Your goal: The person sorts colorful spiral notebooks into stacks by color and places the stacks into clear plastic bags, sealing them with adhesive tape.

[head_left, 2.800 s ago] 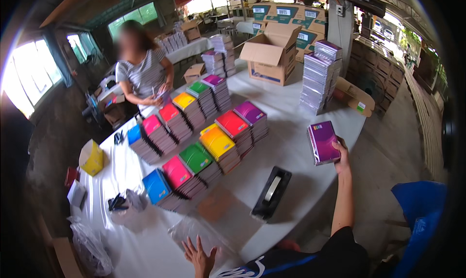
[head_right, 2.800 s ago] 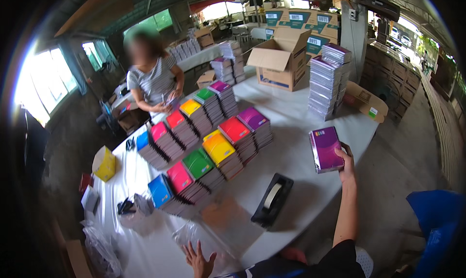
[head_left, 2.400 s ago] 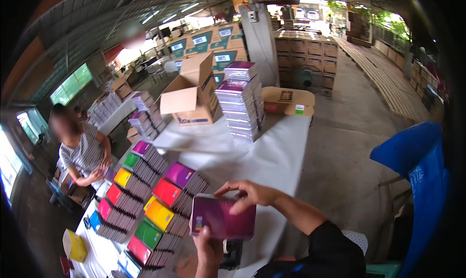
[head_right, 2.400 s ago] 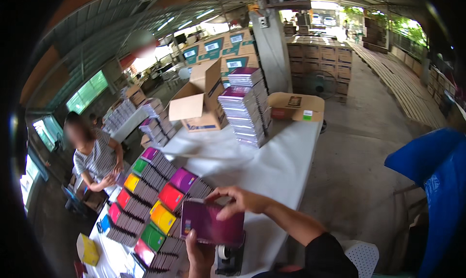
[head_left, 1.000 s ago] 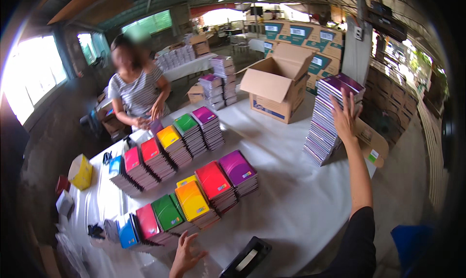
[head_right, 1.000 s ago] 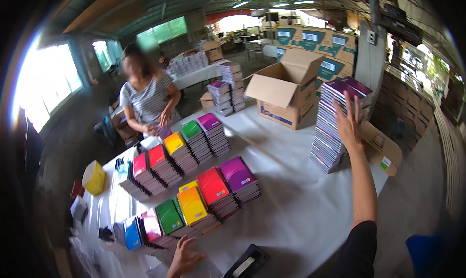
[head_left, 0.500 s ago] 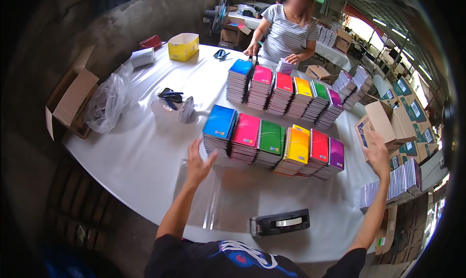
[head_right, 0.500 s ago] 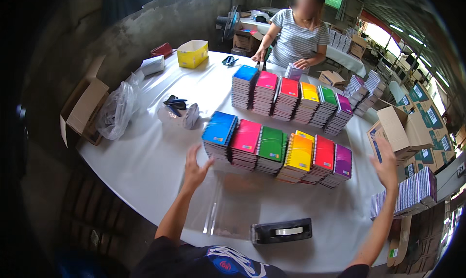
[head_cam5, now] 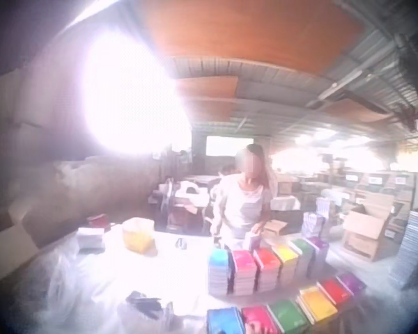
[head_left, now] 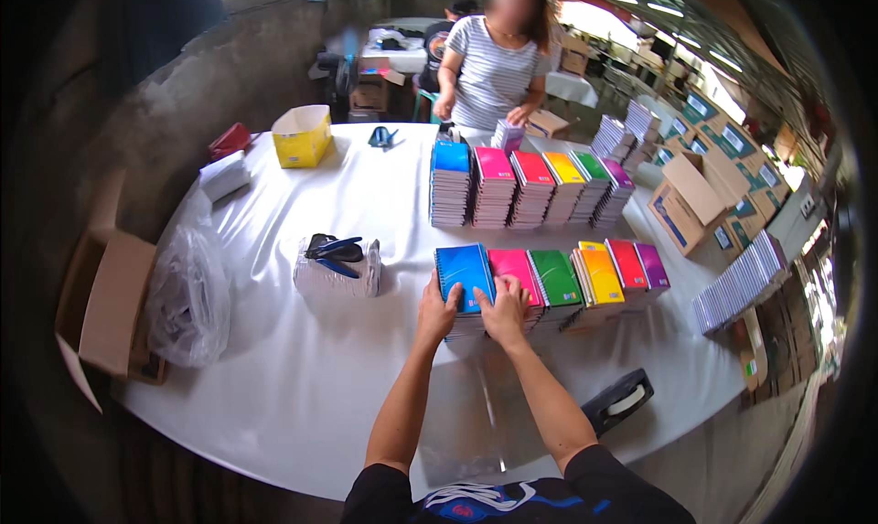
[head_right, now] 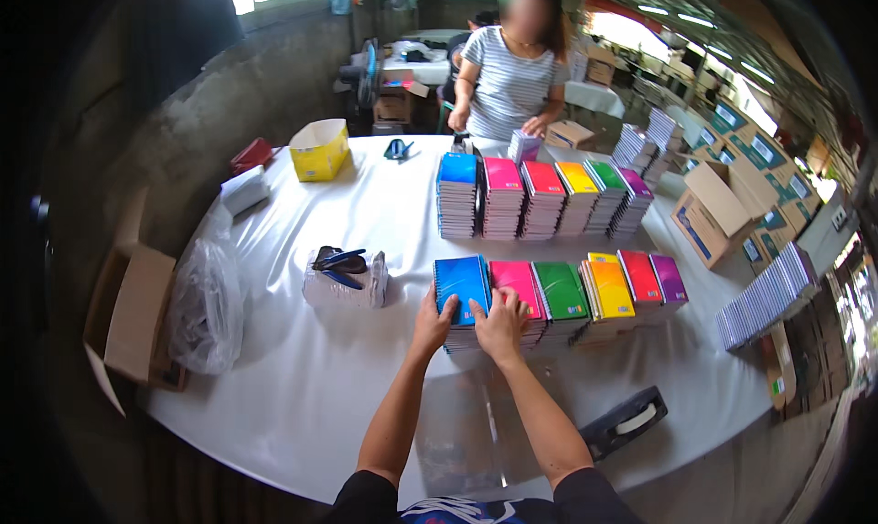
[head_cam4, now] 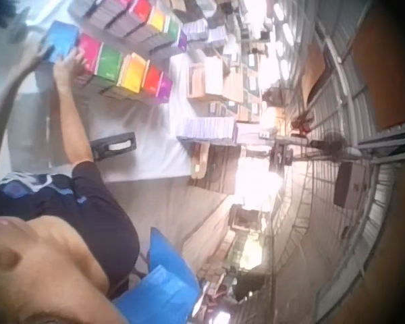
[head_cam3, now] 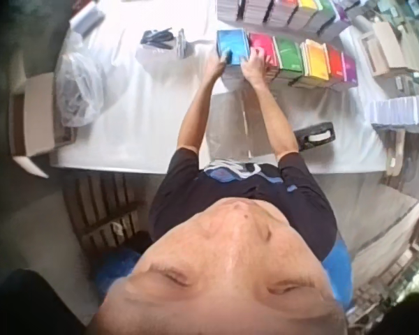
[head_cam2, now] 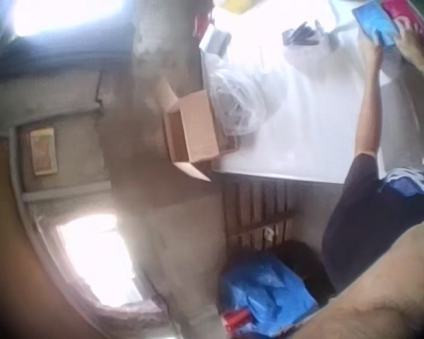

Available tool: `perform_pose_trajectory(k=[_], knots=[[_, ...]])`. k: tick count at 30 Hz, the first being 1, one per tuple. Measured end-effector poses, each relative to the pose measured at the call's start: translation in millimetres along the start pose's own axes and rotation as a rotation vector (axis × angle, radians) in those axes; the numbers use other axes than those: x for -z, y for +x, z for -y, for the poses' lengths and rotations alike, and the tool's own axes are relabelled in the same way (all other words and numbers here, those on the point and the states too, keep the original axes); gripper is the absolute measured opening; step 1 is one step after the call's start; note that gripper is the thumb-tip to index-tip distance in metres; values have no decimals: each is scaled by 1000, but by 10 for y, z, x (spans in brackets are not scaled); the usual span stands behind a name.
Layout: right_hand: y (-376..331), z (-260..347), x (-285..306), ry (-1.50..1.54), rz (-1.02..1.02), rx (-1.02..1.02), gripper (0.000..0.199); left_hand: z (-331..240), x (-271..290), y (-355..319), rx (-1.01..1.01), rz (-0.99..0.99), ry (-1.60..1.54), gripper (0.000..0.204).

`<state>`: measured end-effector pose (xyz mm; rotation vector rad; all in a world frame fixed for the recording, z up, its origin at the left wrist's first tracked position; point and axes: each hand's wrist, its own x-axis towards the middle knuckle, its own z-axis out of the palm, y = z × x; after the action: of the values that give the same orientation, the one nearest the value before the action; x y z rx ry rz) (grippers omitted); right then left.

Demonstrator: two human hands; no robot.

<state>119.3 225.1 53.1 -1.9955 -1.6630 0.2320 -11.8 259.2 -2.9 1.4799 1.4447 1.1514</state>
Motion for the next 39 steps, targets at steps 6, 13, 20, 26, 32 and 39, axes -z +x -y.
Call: perform_pose_trajectory(k=[6, 13, 20, 26, 32, 39], knots=[[-56, 366, 184, 959, -48, 55, 41, 94, 101, -8, -208, -179, 182, 71], [-24, 139, 1004, 1176, 353, 269, 85, -811, 862, -424, 144, 314, -1226, 41], [168, -1006, 1585, -472, 413, 223, 120, -826, 831, -732, 325, 308, -1195, 44], [528, -1996, 1323, -531, 265, 208, 95, -773, 565, -900, 467, 377, -1190, 49], [824, -1982, 1666, -115, 464, 97, 69, -901, 207, -1055, 513, 350, -1103, 50], [691, -2196, 1441, -79, -167, 484, 54, -899, -340, -1213, 508, 360, -1039, 48]])
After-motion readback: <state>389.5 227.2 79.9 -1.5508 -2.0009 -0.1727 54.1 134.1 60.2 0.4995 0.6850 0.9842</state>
